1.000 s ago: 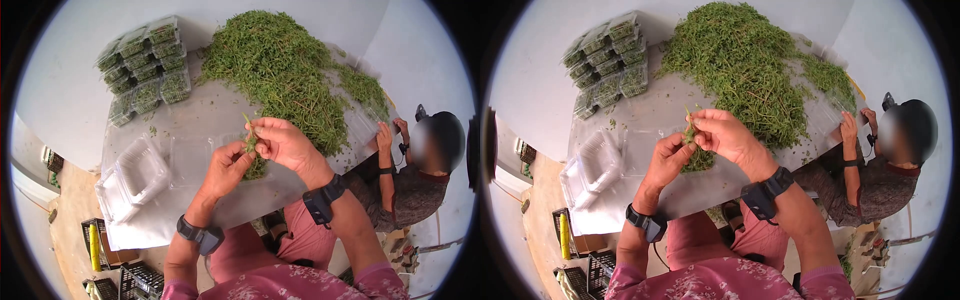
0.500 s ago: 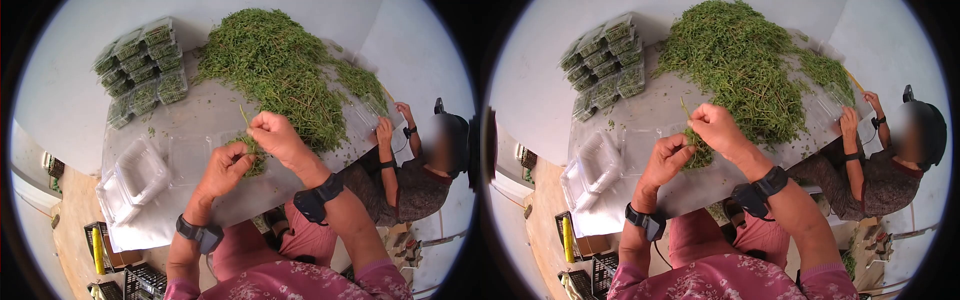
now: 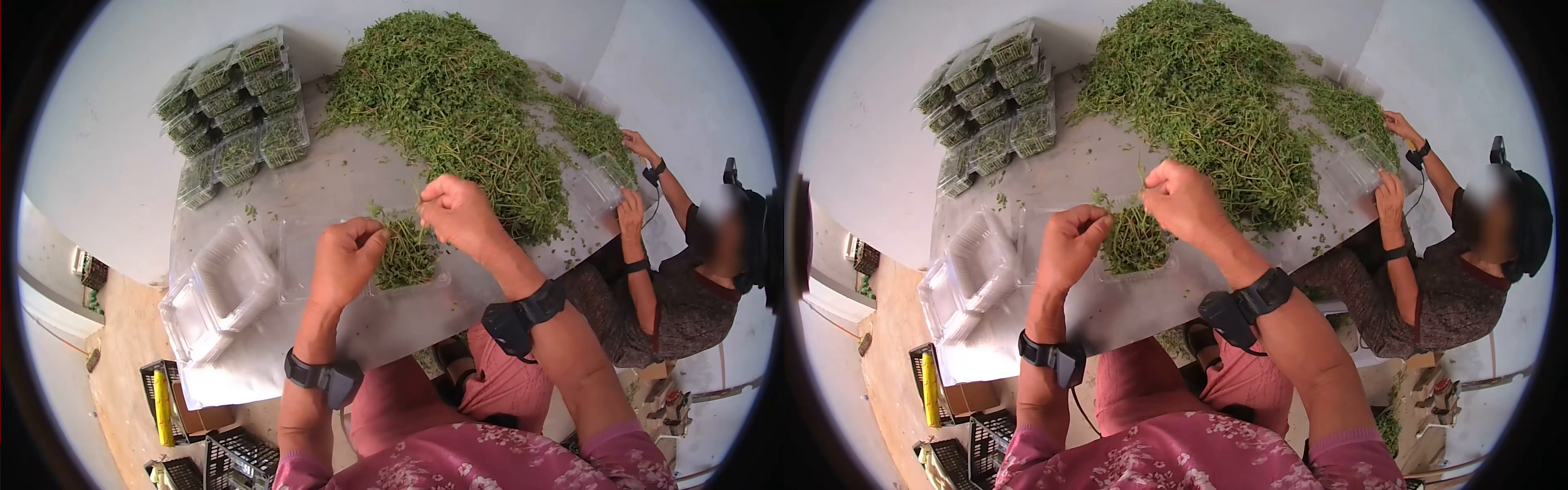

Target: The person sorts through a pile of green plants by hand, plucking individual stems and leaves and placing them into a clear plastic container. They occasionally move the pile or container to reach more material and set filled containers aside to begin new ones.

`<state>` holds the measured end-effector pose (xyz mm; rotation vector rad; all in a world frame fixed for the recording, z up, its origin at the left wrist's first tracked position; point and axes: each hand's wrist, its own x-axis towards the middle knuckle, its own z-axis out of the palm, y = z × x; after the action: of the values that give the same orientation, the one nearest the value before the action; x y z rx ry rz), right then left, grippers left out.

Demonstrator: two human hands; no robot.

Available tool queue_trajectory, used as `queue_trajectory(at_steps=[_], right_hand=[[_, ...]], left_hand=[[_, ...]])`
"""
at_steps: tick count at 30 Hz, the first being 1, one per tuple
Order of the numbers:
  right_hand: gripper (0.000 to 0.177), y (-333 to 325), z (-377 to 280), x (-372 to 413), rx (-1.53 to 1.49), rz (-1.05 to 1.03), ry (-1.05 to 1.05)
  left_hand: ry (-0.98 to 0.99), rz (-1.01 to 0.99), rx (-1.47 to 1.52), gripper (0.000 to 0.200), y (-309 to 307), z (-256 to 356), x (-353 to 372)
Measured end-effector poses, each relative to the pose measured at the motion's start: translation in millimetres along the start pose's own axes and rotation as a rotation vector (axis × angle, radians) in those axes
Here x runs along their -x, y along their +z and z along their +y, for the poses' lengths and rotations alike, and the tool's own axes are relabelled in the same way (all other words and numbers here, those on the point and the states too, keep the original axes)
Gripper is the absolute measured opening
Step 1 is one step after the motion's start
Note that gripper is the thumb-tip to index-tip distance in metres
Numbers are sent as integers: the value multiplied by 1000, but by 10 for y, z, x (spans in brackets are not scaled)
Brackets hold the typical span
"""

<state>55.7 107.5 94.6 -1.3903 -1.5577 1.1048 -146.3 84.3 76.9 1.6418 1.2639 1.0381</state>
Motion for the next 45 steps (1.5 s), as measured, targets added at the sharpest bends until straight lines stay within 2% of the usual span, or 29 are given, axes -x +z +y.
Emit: queue_trajectory(at_steps=[4, 7, 10, 13, 19, 22, 25, 27, 29, 32, 38, 41, 45], right_hand=[[20, 0, -39, 41, 82, -123, 52], [18, -49, -71, 60, 54, -61, 33], [18, -72, -7, 35, 163, -38, -18], [18, -13, 44, 39, 277, 0, -165], [16, 140, 19, 80, 364, -281, -116], [15, 21, -70, 79, 270, -262, -20], [13, -211, 94, 26, 330, 24, -217], [12, -448, 212, 14, 379, 169, -218], [9, -661, 224, 38, 496, 324, -122], [7, -914, 458, -47, 713, 382, -58], [14, -862, 446, -43, 1056, 320, 158], [8, -836, 644, -133, 1157, 316, 172], [6, -807, 643, -92, 1127, 367, 89]], left_hand=[[26, 14, -158, 17, -18, -40, -4], [62, 198, -131, 15, -30, -44, -10], [123, 264, -171, 13, -54, -18, -12], [242, 168, -283, 15, -39, -67, -6], [459, 7, -452, 13, 104, -26, -3], [491, 2, -631, 11, 145, -76, 23], [463, -55, -744, 10, 170, -80, 50], [481, -49, -785, 9, 182, -80, 50], [485, -50, -823, 8, 192, -84, 65], [481, -38, -851, 7, 196, -83, 56], [491, -20, -817, 6, 206, -101, 64], [496, -19, -806, 6, 200, -79, 69], [495, -30, -803, 6, 188, -85, 72]])
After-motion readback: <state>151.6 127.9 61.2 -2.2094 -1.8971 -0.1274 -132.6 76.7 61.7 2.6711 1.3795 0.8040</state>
